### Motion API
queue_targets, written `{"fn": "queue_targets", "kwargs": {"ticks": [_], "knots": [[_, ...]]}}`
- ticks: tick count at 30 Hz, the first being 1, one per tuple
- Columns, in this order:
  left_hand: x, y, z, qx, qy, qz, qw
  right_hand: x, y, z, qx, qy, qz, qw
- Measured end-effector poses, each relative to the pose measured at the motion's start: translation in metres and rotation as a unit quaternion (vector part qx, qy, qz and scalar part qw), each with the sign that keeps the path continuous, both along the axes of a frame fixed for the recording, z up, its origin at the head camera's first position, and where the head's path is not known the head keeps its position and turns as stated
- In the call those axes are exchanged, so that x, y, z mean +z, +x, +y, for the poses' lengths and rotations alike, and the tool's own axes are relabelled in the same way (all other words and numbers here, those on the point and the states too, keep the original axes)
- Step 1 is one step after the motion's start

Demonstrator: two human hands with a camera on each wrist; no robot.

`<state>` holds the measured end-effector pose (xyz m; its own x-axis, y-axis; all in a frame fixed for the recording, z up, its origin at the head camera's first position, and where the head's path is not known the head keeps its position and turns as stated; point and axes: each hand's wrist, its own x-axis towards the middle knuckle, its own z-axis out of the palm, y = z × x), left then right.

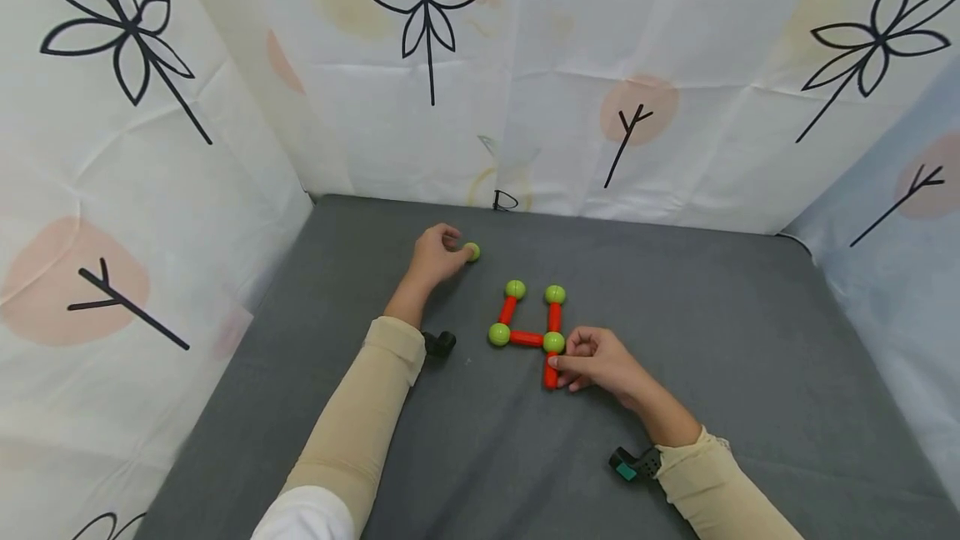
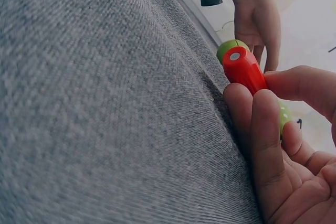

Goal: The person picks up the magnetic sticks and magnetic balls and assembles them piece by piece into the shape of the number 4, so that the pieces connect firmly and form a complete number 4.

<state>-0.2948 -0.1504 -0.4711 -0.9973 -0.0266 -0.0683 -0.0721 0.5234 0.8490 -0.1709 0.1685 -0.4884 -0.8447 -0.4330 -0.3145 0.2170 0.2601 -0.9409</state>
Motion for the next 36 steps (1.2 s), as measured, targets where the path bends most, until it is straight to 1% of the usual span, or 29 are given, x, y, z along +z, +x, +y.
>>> {"fn": "queue_targets", "kwargs": {"ticks": [3, 5, 14, 20, 23, 26, 30, 36], "knots": [[-0.002, -0.003, 0.002, -0.003, -0.007, -0.021, 0.9997, 0.000, 0.000, 0.000, 0.001, 0.000, -0.006, 1.0000], [-0.002, -0.005, 0.003, -0.003, -0.009, -0.027, 0.9996, 0.000, -0.001, 0.000, 0.002, -0.001, -0.006, 1.0000], [-0.005, -0.010, 0.006, 0.000, -0.011, -0.023, 0.9997, -0.004, -0.005, 0.001, 0.005, -0.012, 0.000, 0.9999], [-0.008, -0.007, 0.004, 0.000, -0.020, -0.028, 0.9994, -0.004, -0.003, 0.001, 0.007, -0.009, -0.002, 0.9999], [-0.007, 0.001, 0.004, -0.003, -0.019, -0.020, 0.9996, -0.004, -0.002, 0.002, 0.008, -0.010, 0.000, 0.9999], [-0.005, 0.015, 0.004, -0.009, -0.017, -0.005, 0.9998, -0.003, -0.001, 0.002, 0.009, -0.011, -0.001, 0.9999], [0.000, 0.036, 0.005, -0.035, -0.015, 0.015, 0.9992, -0.003, 0.000, 0.002, 0.008, -0.009, -0.005, 0.9999], [0.007, 0.068, 0.011, -0.086, -0.021, 0.035, 0.9955, -0.004, -0.002, 0.003, 0.005, -0.014, -0.007, 0.9999]]}}
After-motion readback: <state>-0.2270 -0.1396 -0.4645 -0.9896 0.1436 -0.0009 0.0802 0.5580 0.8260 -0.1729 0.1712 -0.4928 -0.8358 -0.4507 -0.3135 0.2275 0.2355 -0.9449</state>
